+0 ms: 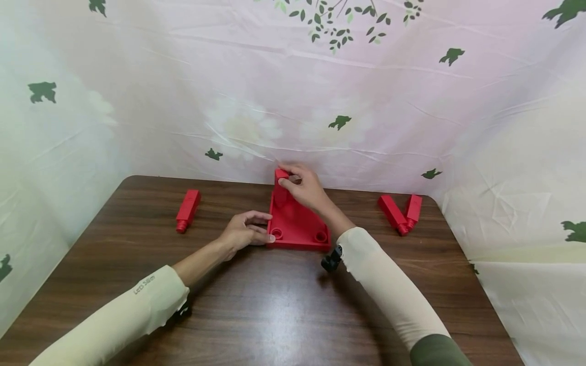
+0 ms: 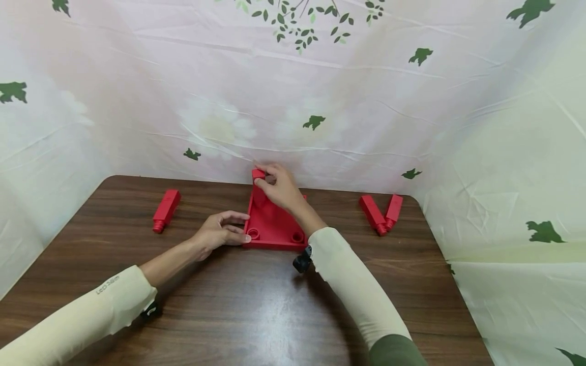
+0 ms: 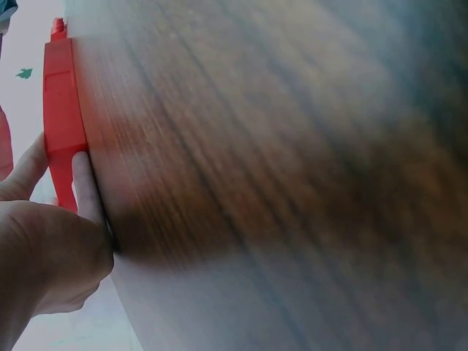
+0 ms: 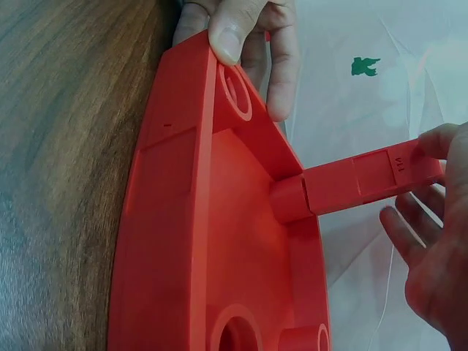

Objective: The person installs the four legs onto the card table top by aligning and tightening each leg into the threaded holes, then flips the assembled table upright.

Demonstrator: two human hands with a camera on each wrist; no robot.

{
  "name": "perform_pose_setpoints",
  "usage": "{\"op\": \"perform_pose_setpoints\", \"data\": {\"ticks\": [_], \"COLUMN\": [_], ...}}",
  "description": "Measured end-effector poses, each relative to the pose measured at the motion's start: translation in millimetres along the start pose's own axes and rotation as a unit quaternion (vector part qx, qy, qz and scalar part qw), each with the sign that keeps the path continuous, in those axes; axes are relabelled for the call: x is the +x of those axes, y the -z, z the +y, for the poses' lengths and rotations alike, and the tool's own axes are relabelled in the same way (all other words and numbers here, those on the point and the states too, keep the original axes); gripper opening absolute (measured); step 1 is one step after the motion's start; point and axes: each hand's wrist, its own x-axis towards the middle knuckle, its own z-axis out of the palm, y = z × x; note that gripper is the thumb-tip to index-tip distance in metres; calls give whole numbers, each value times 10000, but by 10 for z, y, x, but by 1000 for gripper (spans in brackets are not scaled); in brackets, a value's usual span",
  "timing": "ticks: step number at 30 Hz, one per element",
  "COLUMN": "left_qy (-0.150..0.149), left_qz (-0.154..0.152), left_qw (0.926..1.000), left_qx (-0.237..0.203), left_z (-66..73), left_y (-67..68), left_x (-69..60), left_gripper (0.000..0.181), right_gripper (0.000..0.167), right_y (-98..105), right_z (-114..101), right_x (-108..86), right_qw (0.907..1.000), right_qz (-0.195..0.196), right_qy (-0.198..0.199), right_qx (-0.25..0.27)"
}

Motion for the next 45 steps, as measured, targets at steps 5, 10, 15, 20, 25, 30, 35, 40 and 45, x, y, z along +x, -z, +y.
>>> {"op": "perform_pose_setpoints", "data": {"ticks": [5, 10, 15, 20, 25, 30, 35, 40, 45], "left_qy": [1, 6, -8, -12, -11, 43, 64, 44, 37], "left_qz": [21, 30, 52, 56, 57, 82, 92, 56, 32], "left_qw": [10000, 10000, 10000, 10000, 10000, 10000, 9999, 9999, 9999], "left_qx": [-24, 5, 23, 1, 26, 32, 60, 92, 119], "left_z": [-2, 2, 5, 2, -7, -13, -22, -18, -2], "left_y": [-2, -6, -11, -14, -9, -4, 0, 0, -1], "left_x": [2, 1, 8, 16, 23, 20, 16, 14, 14], "left_gripper": [66, 66, 65, 66, 66, 65, 65, 66, 65], "right_gripper": [46, 52, 55, 54, 48, 42, 43, 59, 60], "right_y": [-4, 2, 33, 61, 45, 19, -16, -4, 36], "right_z": [-6, 24, 45, 46, 39, 50, 60, 50, 9], "right_x": [-11, -11, -25, -42, -44, -48, -57, -59, -58], "right_qw": [9999, 9996, 9986, 9989, 9998, 9999, 9996, 9998, 9989], "right_qz": [37, -61, -349, -394, -184, 35, 236, 2, -312], "right_qy": [-17, 270, 367, 242, 51, -80, -119, -22, 43], "right_qx": [152, -48, -118, -83, -20, 138, 91, 179, 344]}}
